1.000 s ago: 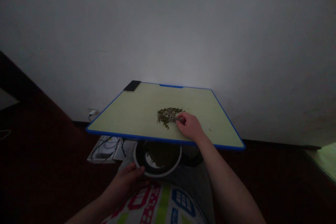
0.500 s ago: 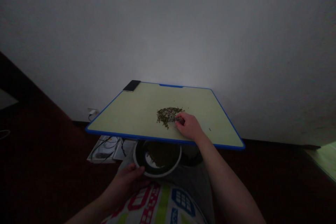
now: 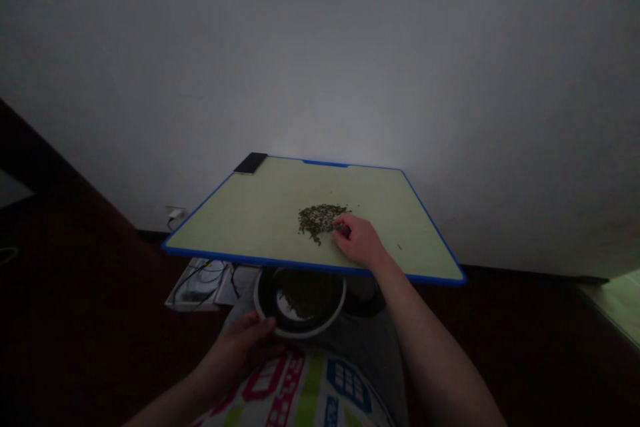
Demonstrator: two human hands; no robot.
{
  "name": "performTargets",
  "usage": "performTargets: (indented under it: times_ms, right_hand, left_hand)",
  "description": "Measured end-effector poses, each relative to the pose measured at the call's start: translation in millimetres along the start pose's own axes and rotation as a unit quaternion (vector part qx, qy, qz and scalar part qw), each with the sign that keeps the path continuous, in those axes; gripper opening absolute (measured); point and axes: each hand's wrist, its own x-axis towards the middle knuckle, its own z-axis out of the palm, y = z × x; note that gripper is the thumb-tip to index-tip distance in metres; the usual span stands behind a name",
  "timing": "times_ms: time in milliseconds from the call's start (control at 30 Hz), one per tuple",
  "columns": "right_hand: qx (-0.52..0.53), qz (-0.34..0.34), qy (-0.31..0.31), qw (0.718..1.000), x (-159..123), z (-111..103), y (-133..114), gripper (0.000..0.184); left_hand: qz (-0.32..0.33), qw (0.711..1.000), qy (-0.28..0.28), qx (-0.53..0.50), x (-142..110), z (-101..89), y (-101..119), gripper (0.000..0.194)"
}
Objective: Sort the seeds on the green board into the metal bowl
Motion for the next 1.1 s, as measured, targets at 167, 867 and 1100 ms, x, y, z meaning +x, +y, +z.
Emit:
performTargets:
  times_ms: [167, 867, 1100]
  right_hand:
    - [-0.001, -0.004, -0.008, 1.000, -0.1, 0.3, -1.4, 0.021]
    - [-0.013, 0.023, 0.030, 0.999, 0.3, -0.4, 0.3, 0.019]
    - [-0.018, 0.019, 0.024, 0.999, 1.9, 1.4, 0.1, 0.021]
  left_hand:
    - [-0.003, 1.000, -0.007, 0.006, -0.4, -1.4, -0.5, 0.031]
    - [0.000, 1.000, -0.004, 0.012, -3.6, 3.0, 3.6, 0.026]
    - [-0.004, 1.000, 0.003, 0.011, -1.1, 1.8, 1.6, 0.029]
